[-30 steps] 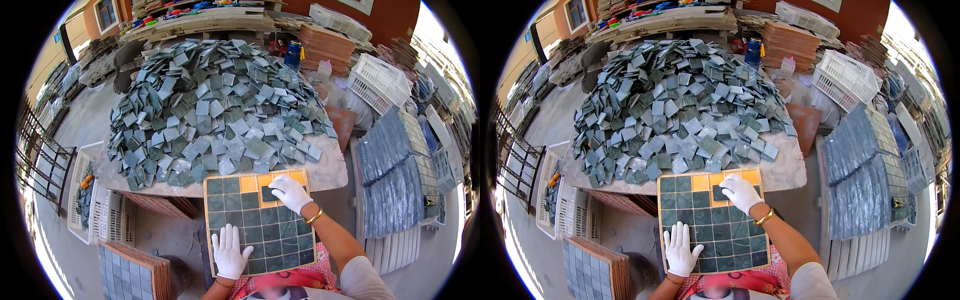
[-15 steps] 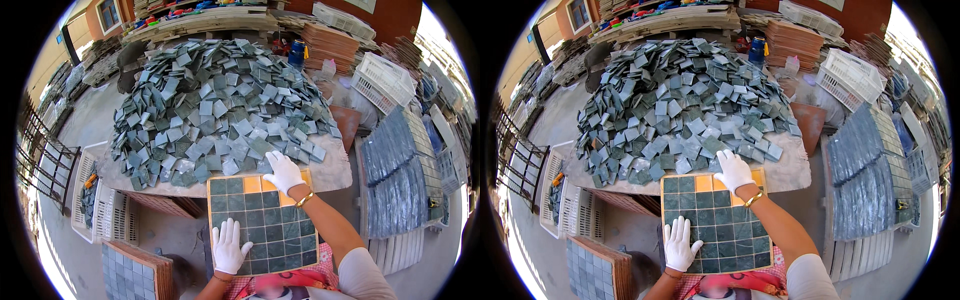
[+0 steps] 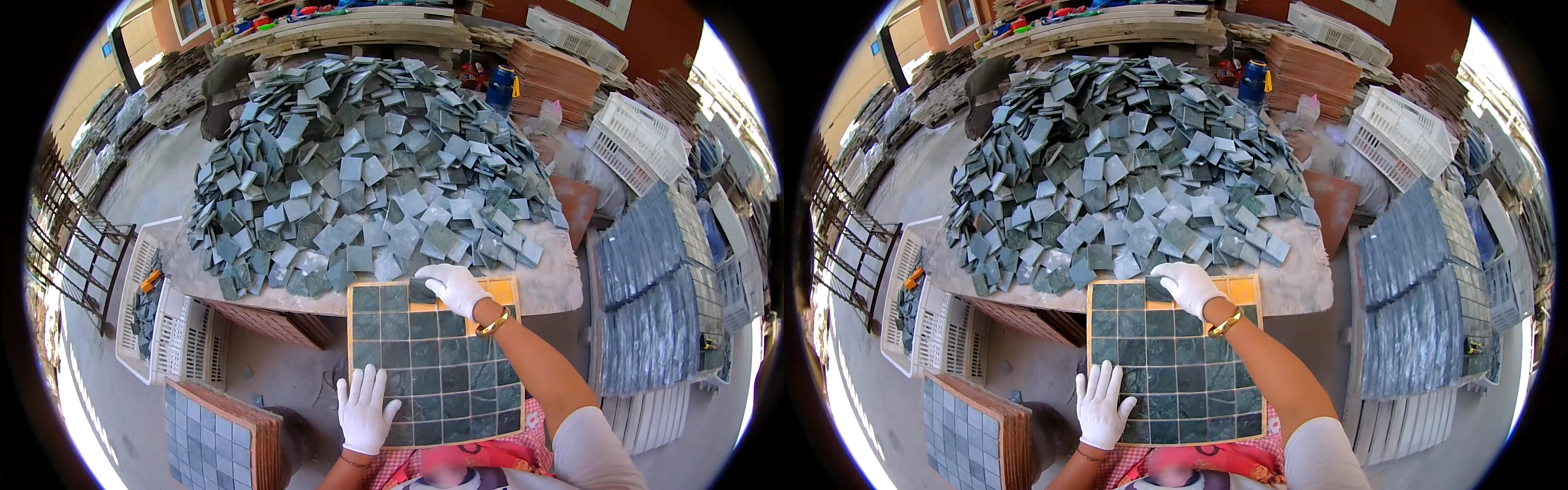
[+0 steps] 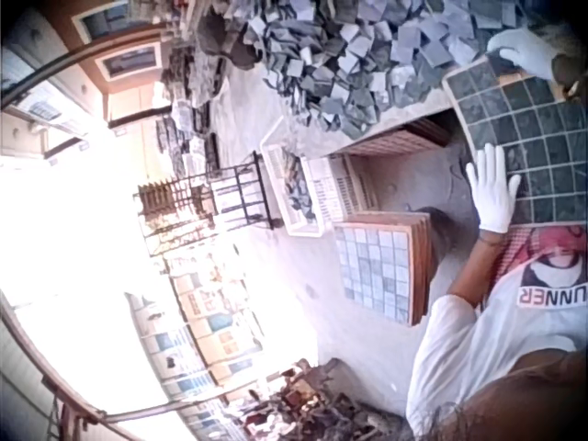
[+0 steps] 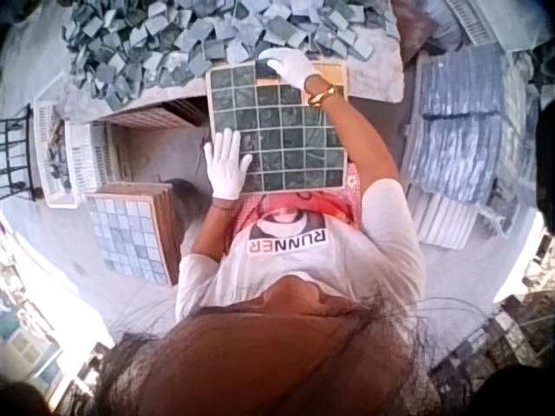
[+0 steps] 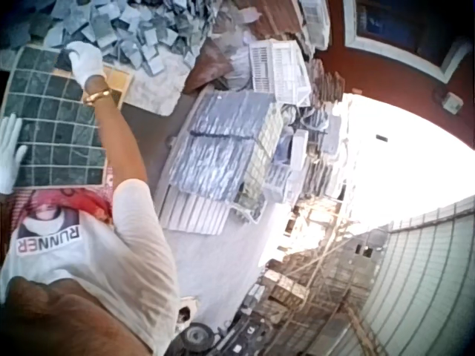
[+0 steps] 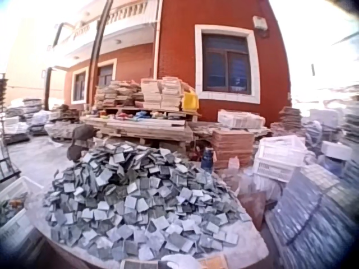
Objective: The person places small square tiles one by one into a yellow grid tray, filling the grid cells in rows. The person picks tiles from a large pile on the table and arranges them neatly in the tray.
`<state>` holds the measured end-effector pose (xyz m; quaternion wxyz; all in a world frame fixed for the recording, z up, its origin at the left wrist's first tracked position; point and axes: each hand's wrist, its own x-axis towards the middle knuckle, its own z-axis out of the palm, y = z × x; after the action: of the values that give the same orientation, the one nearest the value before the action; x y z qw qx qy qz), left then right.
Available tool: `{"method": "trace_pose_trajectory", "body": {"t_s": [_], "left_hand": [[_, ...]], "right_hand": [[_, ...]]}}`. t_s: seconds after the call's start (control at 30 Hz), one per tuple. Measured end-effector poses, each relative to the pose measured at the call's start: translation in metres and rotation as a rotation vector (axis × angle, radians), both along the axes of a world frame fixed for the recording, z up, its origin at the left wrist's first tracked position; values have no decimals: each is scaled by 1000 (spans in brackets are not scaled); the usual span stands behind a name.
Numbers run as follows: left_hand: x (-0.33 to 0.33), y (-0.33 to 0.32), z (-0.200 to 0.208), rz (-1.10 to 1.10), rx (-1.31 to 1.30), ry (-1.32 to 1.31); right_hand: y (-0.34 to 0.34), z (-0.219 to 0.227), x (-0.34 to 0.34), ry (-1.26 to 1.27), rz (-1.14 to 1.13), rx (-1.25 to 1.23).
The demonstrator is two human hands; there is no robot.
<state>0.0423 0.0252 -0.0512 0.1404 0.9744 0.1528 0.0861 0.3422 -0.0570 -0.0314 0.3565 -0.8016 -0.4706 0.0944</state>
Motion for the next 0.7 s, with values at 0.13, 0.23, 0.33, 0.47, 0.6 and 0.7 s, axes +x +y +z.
{"method": "trace_pose_trajectory", "body": {"t_s": [0.13,0.23,0.33,0.47,0.6,0.7], "left_hand": [[-4,6,-2,-5,-10,-26],[2,6,-1,-18,-44,-43],[32,10,3,-43,-42,-108],[103,22,6,-127,-35,-204],[161,16,-13,-188,25,-204],[160,8,-14,-163,51,-161]], "right_hand": [[0,-8,-14,-83,-41,-129],[1,-5,-19,-114,56,-252],[0,-10,-5,-145,147,-216],[-2,6,23,-281,-254,-75],[21,20,34,-289,-410,-283],[32,24,38,-247,-408,-354]]}}
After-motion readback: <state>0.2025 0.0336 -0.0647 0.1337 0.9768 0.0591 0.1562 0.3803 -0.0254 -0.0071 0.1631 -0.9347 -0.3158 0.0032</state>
